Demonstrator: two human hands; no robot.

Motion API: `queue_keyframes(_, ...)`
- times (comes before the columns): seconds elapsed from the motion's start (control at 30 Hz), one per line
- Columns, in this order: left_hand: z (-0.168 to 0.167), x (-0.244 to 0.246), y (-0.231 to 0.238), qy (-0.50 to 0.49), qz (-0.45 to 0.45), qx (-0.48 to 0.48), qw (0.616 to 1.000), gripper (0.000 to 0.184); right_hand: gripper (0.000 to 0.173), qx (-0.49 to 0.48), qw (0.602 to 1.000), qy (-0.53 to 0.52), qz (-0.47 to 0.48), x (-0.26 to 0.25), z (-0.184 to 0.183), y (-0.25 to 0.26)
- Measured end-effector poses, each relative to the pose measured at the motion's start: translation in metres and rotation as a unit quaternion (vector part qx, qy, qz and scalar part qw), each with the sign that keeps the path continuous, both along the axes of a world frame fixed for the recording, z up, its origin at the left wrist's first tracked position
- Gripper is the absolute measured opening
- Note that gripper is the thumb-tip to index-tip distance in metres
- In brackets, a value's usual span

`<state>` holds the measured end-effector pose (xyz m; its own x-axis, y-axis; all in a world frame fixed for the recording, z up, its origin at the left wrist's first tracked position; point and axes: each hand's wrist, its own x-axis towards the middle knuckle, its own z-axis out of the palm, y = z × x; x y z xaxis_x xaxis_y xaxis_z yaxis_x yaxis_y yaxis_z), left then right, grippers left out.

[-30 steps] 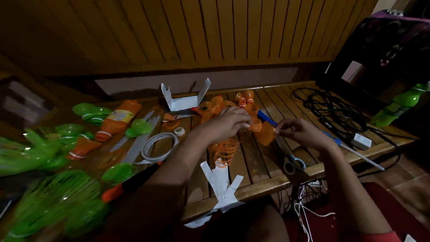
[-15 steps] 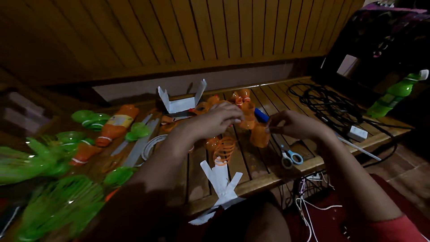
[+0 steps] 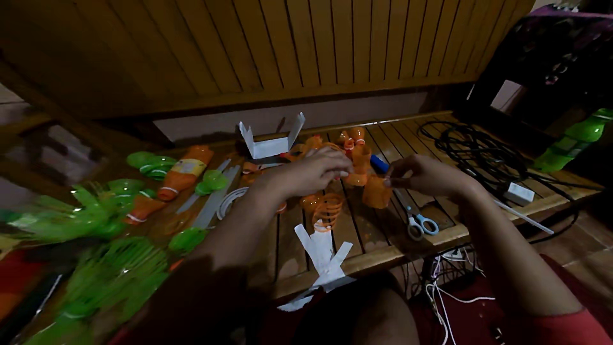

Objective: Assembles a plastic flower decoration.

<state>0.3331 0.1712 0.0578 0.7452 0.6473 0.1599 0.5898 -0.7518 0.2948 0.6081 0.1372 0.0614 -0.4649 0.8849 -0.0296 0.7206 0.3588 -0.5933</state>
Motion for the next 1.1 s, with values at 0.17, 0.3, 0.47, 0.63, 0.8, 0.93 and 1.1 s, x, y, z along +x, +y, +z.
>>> queue_keyframes(0.17,-0.013,0.024,0.004,-0.033,0.068,0.01,0.997,0.025,0.024,0.042,0.996,-0.044,-0.067,0.014,-0.002,0.002)
queue_keyframes(0.3,-0.032,0.065,0.024,-0.066,0.066,0.012,0.996,0.027,0.02,0.122,0.973,-0.082,-0.176,0.04,-0.026,0.025)
queue_keyframes(0.47,-0.032,0.078,0.041,-0.022,0.067,-0.064,0.995,0.061,0.02,0.135,0.946,-0.112,-0.273,0.047,-0.03,0.03)
queue_keyframes(0.63,-0.013,0.011,0.006,-0.089,0.128,-0.058,0.986,0.037,0.024,0.192,0.929,-0.067,-0.31,0.05,-0.051,0.045)
queue_keyframes(0.8,-0.039,-0.051,-0.023,-0.037,0.183,-0.102,0.977,0.028,0.048,0.21,0.931,-0.028,-0.299,0.012,-0.054,0.033)
queue_keyframes(0.93,-0.066,-0.033,-0.035,-0.017,0.138,-0.128,0.982,0.04,0.032,0.143,0.986,-0.011,-0.087,-0.062,-0.065,0.001)
queue_keyframes(1.1,-0.083,-0.029,-0.024,-0.054,0.113,-0.106,0.986,0.029,0.031,0.087,0.993,-0.083,0.015,-0.095,-0.09,0.01)
